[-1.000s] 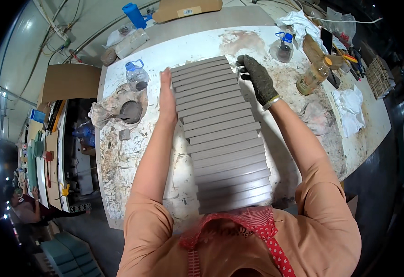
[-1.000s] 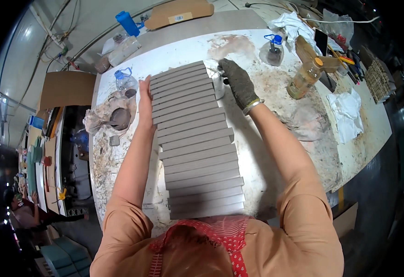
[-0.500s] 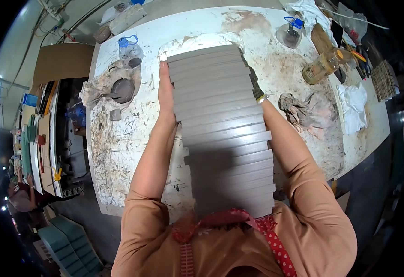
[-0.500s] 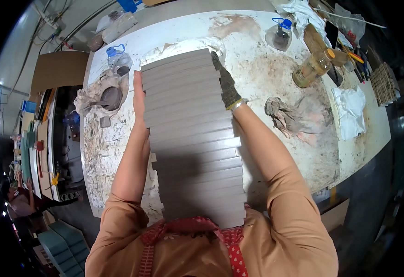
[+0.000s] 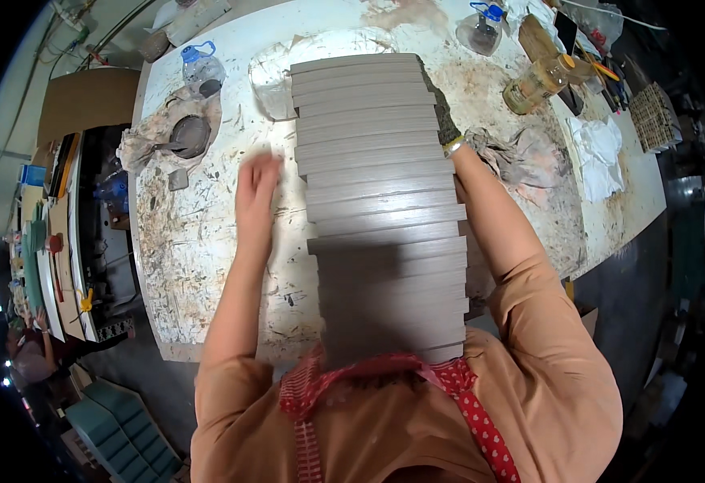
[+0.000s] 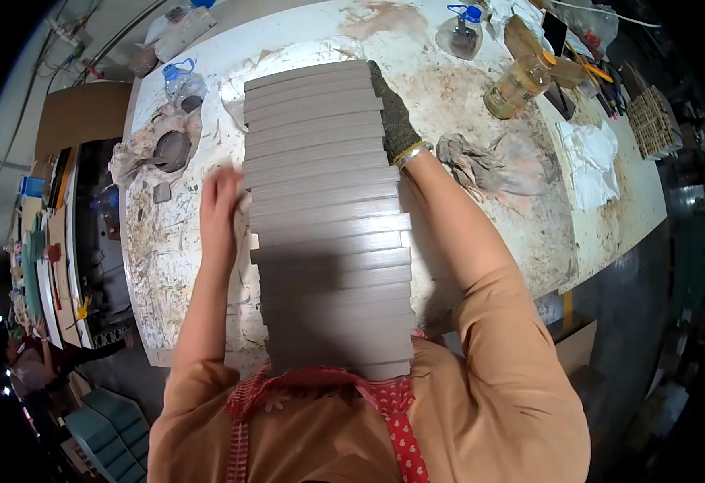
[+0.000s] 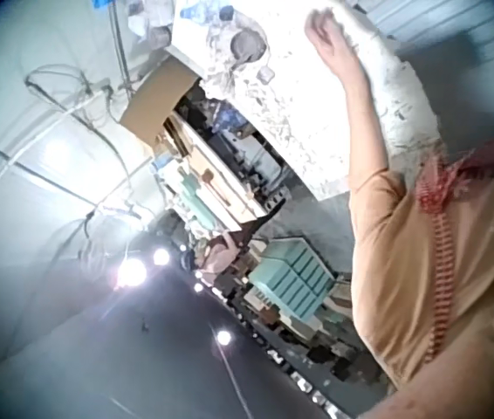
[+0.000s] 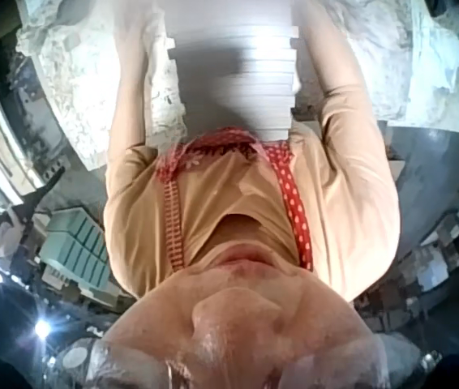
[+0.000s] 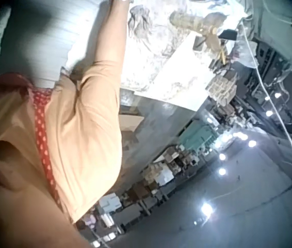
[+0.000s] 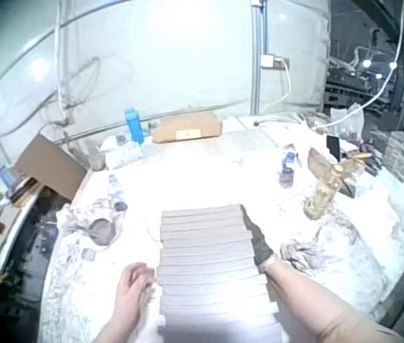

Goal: Cleaning or polishing a stack of square tiles with a cloth.

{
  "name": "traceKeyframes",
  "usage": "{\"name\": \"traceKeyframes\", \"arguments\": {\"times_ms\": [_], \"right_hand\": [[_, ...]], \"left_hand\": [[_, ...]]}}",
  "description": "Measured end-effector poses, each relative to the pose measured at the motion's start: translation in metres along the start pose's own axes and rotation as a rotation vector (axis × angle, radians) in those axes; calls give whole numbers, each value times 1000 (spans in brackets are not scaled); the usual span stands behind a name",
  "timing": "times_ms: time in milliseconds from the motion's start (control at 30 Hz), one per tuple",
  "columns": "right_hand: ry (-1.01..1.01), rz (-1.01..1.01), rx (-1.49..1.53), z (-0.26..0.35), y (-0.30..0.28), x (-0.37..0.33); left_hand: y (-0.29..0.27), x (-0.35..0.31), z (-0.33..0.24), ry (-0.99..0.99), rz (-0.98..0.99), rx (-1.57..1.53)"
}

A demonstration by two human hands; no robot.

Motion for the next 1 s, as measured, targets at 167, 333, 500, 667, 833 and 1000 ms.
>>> {"name": "traceKeyframes", "arguments": {"times_ms": [167,333,500,667,833,1000], "right_hand": [[21,70,-7,-4,-11,12],[51,185,-1,-14,4,21],[101,236,-16,-25,19,21],[-443,27,-510,-38,20,19],[-476,-12,-560,-30,20,18],[-323,90,-560,-18,17,4]], "left_hand": [[-69,-170,36,-492,308,272],[-12,-267,27,-588,256,-337],[39,-275,39,-290,80,-339],[67,-265,20,-340,-74,-288],[67,-268,15,-329,-45,-149],[55,-267,22,-322,69,-155]]}}
Point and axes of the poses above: each hand's wrist, its own x-axis towards the middle knuckle, its own y-axis out of the palm, z = x × y, the point moved 1 cm from there along x, towards the middle knuckle, and after that the axes turned 3 degrees about -y, right-handed, at the moved point
